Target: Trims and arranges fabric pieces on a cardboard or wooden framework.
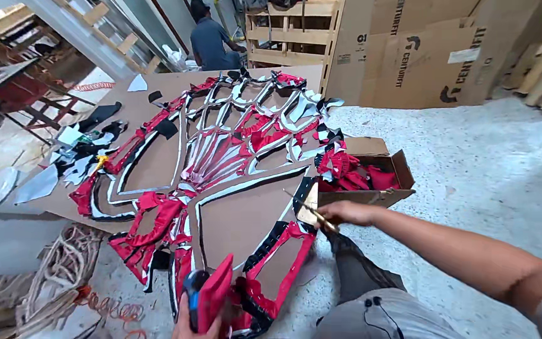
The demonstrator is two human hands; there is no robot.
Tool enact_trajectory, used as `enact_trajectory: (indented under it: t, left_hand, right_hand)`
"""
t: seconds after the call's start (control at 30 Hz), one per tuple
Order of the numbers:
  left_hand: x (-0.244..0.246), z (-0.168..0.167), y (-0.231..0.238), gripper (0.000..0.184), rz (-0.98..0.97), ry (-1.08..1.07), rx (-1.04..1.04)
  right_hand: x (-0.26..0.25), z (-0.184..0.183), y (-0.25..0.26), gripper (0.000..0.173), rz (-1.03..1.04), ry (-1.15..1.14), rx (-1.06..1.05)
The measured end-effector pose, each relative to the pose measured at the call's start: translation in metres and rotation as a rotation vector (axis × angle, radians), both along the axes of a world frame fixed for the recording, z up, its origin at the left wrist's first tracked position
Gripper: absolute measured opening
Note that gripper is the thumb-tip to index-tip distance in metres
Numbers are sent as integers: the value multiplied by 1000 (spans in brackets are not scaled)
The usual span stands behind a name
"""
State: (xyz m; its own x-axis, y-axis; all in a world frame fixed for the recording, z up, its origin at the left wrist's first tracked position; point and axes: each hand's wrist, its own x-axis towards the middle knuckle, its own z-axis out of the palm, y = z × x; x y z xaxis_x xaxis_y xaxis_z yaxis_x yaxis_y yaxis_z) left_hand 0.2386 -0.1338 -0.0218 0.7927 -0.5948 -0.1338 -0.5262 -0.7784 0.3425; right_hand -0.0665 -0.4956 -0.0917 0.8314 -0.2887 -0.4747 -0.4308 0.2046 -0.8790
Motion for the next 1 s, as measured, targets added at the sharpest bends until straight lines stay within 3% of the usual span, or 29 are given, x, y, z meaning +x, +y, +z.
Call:
enact_trajectory:
  t: [0.07,0.2,0.3,0.4,0.47,0.53,0.67,0.83,1.0]
  left_hand:
    - [9,-16,-62,105,28,-44,111]
    - [37,-76,-167,100,124,-147,316]
    - [48,-104,-202,112,145,-81,381]
    - [49,-91,-222,116,146,91,455]
    - [43,-82,-236,102,150,141,437]
    - [37,-82,-261,81,167,87,289]
    - [40,-87,-335,46,84,10,42]
    - [69,-124,-427,44,-65,51,101]
    - [87,-151,-474,42,-98,-36,172]
  right_hand:
    - [17,-5,-61,47,77,26,-94]
    - [78,-21,-157,28,236,191,-330]
    - [127,-34,-205,42,291,317,-269]
    - [169,-47,-244,54,455,343,-161]
    - [199,-53,-262,56,568,344,-149]
    - [223,-58,-274,53,645,322,-173]
    - [235,-63,-281,44,577,214,-137]
    - [231,-60,-278,41,542,259,-128]
    - [212,-53,-285,34,521,292,29]
